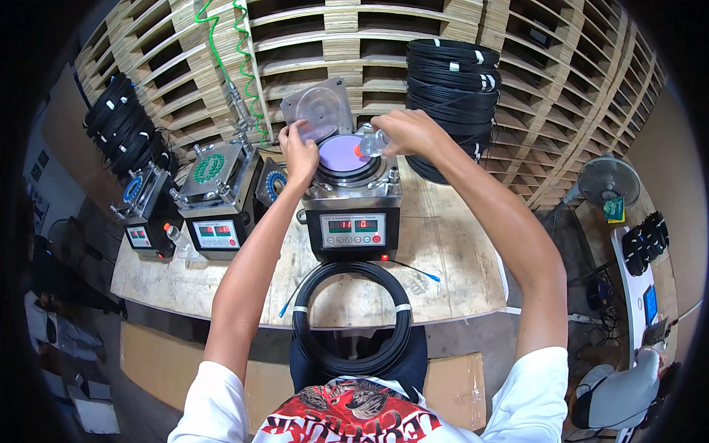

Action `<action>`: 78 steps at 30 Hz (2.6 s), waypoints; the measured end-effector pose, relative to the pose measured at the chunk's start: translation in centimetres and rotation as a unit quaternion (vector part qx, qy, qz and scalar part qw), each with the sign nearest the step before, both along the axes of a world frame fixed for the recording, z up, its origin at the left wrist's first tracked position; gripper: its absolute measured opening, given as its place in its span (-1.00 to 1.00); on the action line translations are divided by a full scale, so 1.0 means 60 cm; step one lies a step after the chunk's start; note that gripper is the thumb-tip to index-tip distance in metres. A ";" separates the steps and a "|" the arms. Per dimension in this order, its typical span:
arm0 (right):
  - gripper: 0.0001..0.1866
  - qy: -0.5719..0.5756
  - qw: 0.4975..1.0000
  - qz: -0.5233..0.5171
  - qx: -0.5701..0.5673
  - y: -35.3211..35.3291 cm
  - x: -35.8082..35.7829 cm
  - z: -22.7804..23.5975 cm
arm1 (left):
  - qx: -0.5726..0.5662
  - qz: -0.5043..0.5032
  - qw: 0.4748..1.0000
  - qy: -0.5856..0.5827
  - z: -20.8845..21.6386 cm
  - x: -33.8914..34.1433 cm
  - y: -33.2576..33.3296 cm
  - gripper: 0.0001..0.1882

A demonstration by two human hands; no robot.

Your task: Operating a circular polishing or grinding machine to process black cable coils.

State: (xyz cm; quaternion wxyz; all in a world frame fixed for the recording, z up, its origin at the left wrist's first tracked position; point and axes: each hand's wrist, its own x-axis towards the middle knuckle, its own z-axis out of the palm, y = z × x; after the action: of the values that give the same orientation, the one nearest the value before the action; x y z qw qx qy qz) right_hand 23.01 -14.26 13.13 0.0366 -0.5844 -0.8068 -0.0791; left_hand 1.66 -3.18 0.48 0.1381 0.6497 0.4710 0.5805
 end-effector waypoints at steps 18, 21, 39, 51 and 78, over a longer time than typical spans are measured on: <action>-0.43 -0.027 0.997 0.051 -0.055 0.115 -0.105 0.017 | -0.052 0.010 0.999 0.006 0.005 0.000 -0.017 -0.42; -0.44 -0.017 0.999 0.036 -0.036 0.149 -0.090 0.001 | -0.072 0.002 0.997 0.004 0.006 -0.001 -0.017 -0.40; -0.39 0.108 0.991 -0.010 -0.072 0.031 -0.028 -0.032 | -0.034 -0.003 0.999 -0.025 0.005 -0.010 -0.017 -0.42; -0.44 0.692 0.720 0.003 -0.056 -0.030 0.038 -0.121 | 0.109 0.011 0.992 0.068 0.042 -0.008 -0.066 -0.56; -0.77 0.467 0.850 -0.034 0.242 0.024 -0.061 -0.171 | 0.021 -0.133 0.948 -0.287 0.025 -0.183 -0.125 -0.52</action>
State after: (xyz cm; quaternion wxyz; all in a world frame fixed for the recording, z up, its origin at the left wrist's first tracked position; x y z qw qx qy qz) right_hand 19.36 -12.85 2.85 0.5466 -0.5525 -0.6292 0.0098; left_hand -9.32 -10.67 1.97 0.3300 0.5148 0.3084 0.7287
